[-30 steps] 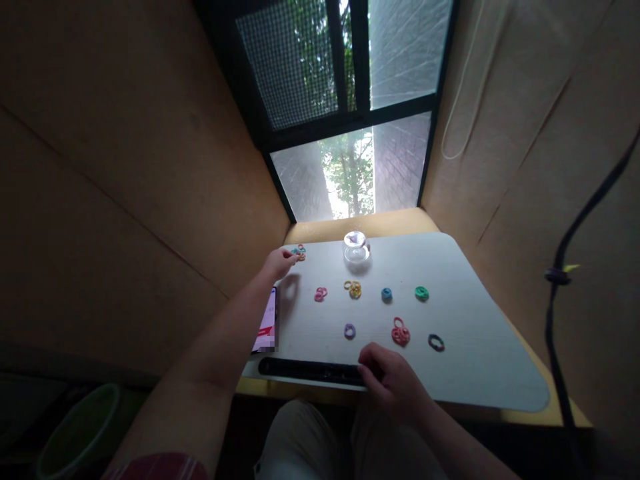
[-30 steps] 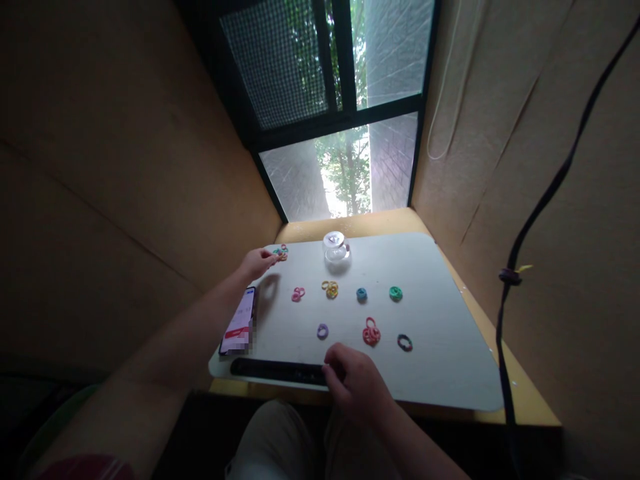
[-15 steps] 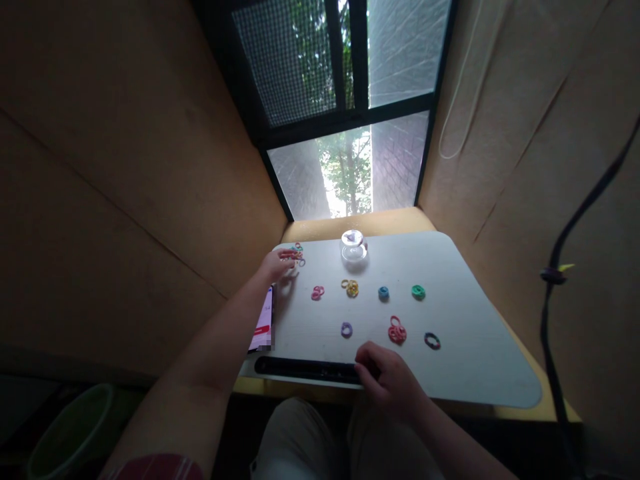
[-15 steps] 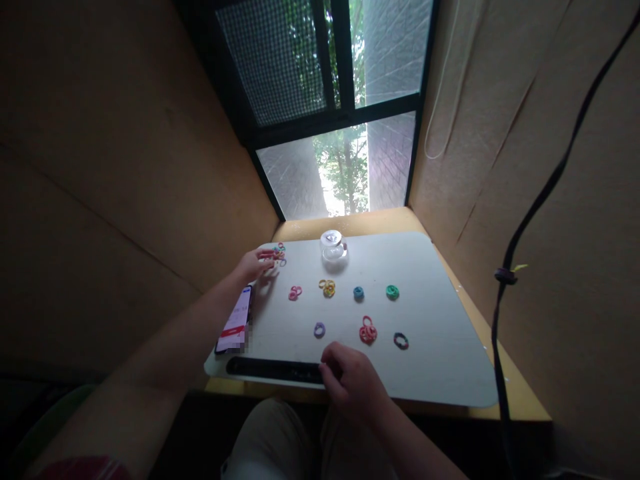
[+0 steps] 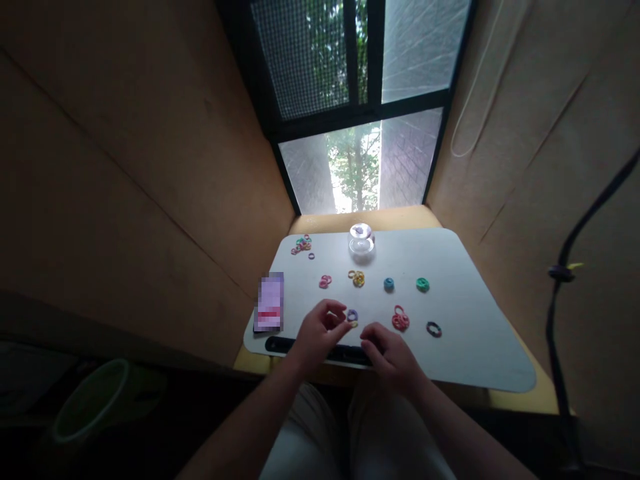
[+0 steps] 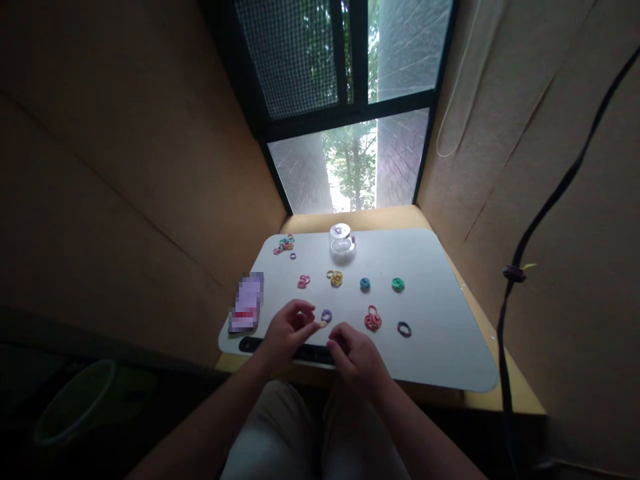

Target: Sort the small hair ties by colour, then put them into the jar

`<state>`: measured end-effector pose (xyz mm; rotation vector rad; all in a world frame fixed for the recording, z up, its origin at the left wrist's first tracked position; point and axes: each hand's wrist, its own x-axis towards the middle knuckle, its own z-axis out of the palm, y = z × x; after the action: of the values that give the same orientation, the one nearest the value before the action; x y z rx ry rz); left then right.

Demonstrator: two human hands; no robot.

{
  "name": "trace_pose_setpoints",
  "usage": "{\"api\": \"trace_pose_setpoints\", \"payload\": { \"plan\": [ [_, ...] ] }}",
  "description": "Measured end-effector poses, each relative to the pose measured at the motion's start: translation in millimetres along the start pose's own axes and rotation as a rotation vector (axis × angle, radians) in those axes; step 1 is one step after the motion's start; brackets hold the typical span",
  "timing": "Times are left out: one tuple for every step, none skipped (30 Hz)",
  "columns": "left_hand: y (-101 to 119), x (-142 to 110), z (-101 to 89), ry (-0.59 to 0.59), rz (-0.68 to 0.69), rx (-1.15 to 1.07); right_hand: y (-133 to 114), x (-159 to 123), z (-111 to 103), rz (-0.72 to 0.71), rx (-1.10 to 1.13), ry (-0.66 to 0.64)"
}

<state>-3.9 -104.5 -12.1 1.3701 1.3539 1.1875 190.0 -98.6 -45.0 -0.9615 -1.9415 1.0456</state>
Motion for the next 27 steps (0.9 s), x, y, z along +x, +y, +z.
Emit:
{"api": "trace_pose_setpoints", "payload": {
  "plan": [
    [-4,-9,7.4,0.005,-0.019,-0.034,0,0,1,-0.006,-0.014,-0.004],
    [-8,-16,13.4,0.018,-0.03,-0.073,-1,0,2,-0.011,-0.028,-0.005],
    [-11,-20,18.3,0.026,-0.042,-0.11,-1,0,3,-0.016,-0.042,-0.002],
    [-13,-22,22.1,0.032,-0.051,-0.142,-1,0,4,-0.021,-0.057,0.002],
    [-15,-24,25.1,0.036,-0.057,-0.169,0,-1,5,-0.024,-0.073,0.006],
    [-16,-24,27.3,0.036,-0.061,-0.19,0,-1,5,-0.027,-0.086,0.011],
    [-16,-24,28.8,0.034,-0.064,-0.208,1,0,6,-0.028,-0.093,0.014],
    [-17,-24,29.8,0.03,-0.067,-0.221,1,0,6,-0.027,-0.092,0.017],
    [-18,-24,30.2,0.023,-0.071,-0.231,2,0,6,-0.027,-0.082,0.022],
    [-19,-24,30.2,0.015,-0.076,-0.238,2,1,6,-0.028,-0.066,0.025],
    [-20,-23,29.8,0.007,-0.083,-0.24,2,1,6,-0.031,-0.046,0.028],
    [-23,-22,29.1,0.0,-0.089,-0.238,2,2,6,-0.036,-0.026,0.028],
    [-25,-21,28.2,-0.008,-0.092,-0.232,2,3,6,-0.04,-0.008,0.026],
    [-28,-20,27.2,-0.015,-0.092,-0.228,2,3,7,-0.045,0.005,0.026],
    [-30,-19,26.2,-0.021,-0.091,-0.226,2,3,7,-0.048,0.012,0.029],
    [-32,-18,25.2,-0.028,-0.09,-0.228,2,3,7,-0.052,0.011,0.034],
    [-33,-18,24.4,-0.034,-0.089,-0.231,2,3,8,-0.054,0.006,0.042],
    [-34,-18,23.7,-0.039,-0.089,-0.231,2,3,8,-0.055,-0.001,0.051],
    [-34,-18,23.3,-0.045,-0.086,-0.225,3,3,9,-0.054,-0.005,0.061],
    [-34,-18,23.1,-0.054,-0.079,-0.21,3,3,9,-0.052,-0.004,0.066],
    [-33,-19,23.2,-0.064,-0.067,-0.186,3,3,9,-0.048,0.0,0.071],
    [-33,-20,23.6,-0.076,-0.051,-0.158,4,3,8,-0.044,0.012,0.077],
    [-32,-21,24.1,-0.09,-0.038,-0.134,4,3,8,-0.041,0.022,0.081],
    [-32,-21,24.8,-0.103,-0.03,-0.114,4,3,8,-0.037,0.027,0.094],
    [-31,-22,25.6,-0.107,-0.026,-0.099,4,3,8,-0.034,0.033,0.104],
    [-31,-22,26.5,-0.101,-0.025,-0.086,4,3,8,-0.029,0.036,0.112],
    [-31,-23,27.3,-0.089,-0.024,-0.072,5,3,8,-0.023,0.036,0.114]
  ]
}}
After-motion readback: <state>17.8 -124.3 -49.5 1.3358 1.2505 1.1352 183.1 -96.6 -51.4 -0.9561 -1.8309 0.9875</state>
